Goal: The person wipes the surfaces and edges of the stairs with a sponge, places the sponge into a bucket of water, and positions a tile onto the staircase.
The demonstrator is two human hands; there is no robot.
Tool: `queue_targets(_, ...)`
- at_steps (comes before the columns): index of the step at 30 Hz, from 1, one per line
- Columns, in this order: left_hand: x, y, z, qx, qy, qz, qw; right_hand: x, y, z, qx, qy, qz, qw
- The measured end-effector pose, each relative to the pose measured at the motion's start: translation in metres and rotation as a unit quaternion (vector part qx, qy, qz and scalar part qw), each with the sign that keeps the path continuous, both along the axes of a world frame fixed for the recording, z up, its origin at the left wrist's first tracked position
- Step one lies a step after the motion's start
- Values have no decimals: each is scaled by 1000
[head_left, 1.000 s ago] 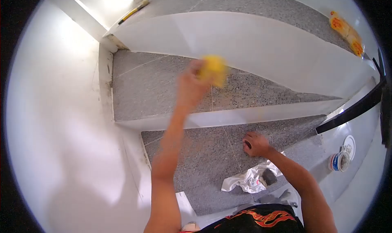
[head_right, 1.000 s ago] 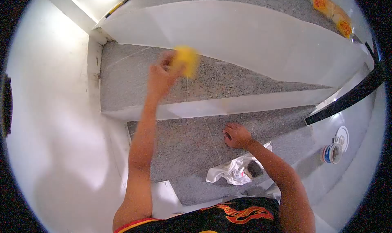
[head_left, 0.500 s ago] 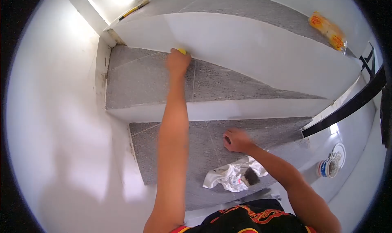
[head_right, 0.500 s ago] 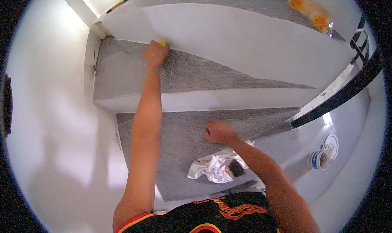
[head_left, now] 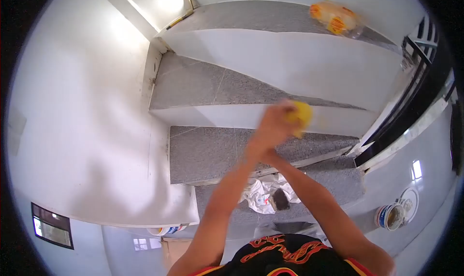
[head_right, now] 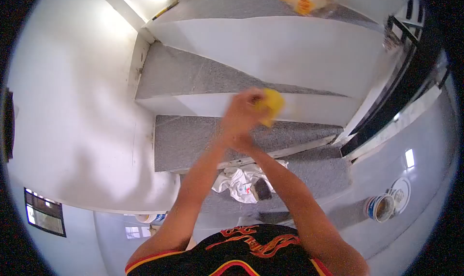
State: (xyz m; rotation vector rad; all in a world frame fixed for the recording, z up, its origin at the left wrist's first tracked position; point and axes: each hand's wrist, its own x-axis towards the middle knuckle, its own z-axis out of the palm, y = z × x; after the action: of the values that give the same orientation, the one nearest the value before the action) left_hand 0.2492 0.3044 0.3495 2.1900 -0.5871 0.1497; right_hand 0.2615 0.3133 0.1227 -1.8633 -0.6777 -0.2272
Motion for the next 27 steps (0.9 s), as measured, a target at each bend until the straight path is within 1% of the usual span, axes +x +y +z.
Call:
queue_targets(1, 21, 27, 5, 21, -11, 36, 999, -15, -11, 17, -23, 61, -51, 997)
queue_targets(2, 42, 54, 10, 15, -68, 119, 990, -35, -30, 39, -19, 63, -58, 996)
queue_targets(3, 63, 78, 14, 71, -132, 218, 964, -54, -54, 62, 5, 77, -28, 997)
queue_targets(4, 84, 97, 19, 53, -94, 307, 946, -69, -71, 70, 28, 89, 5, 996)
queue_targets(6, 137, 139, 1, 83, -148, 359, 918, -97, -96, 51, 22, 142, -16, 990)
queue_targets(8, 173, 155, -19, 91, -161, 365, 912, -125, -120, 39, 31, 184, -14, 982)
queue_targets(10, 201, 156, -28, 95, -175, 370, 907, -149, -137, 34, 10, 181, -49, 982)
queue_targets(11, 209, 150, -38, 122, -194, 382, 895, -159, -142, 28, 8, 179, -51, 982)
queue_targets(12, 212, 138, -42, 147, -213, 393, 882, -167, -148, 23, -8, 215, -60, 975)
queue_targets(13, 213, 128, -47, 163, -195, 376, 891, -174, -151, 19, -25, 253, -68, 965)
queue_targets(14, 205, 113, -48, 182, -173, 359, 899, -180, -152, 18, -27, 257, -66, 964)
queue_targets(15, 172, 80, -36, 132, -116, 349, 920, -186, -151, 17, -22, 284, -64, 956)
queue_targets(16, 153, 62, -50, 142, -197, 294, 924, -188, -149, 17, -16, 308, -61, 949)
queue_targets(17, 105, 22, -32, 98, -108, 304, 941, -188, -145, 20, -16, 307, -56, 950)
queue_targets(18, 88, 11, -47, 122, -136, 201, 962, -189, -140, 23, 4, 303, -29, 952)
queue_targets(19, 61, -5, -48, 103, -83, 90, 987, -188, -137, 28, 22, 299, -4, 954)
queue_targets(20, 26, -10, -30, 80, -17, 7, 997, -186, -136, 36, 20, 298, -2, 954)
queue_targets(21, 4, -11, -15, 54, 48, -77, 994, -185, -137, 46, 32, 289, 11, 957)
queue_targets(23, 18, 15, -13, -18, 23, 5, 1000, -187, -141, 44, 47, 288, 22, 956)
queue_targets(24, 35, 35, -7, -15, -17, 92, 996, -187, -146, 33, 50, 281, -3, 958)
queue_targets(26, 72, 72, 18, 10, -105, 253, 962, -190, -158, 29, 57, 287, -44, 955)
queue_targets(27, 107, 100, 10, 7, -150, 297, 943, -193, -163, 31, 59, 288, -48, 955)
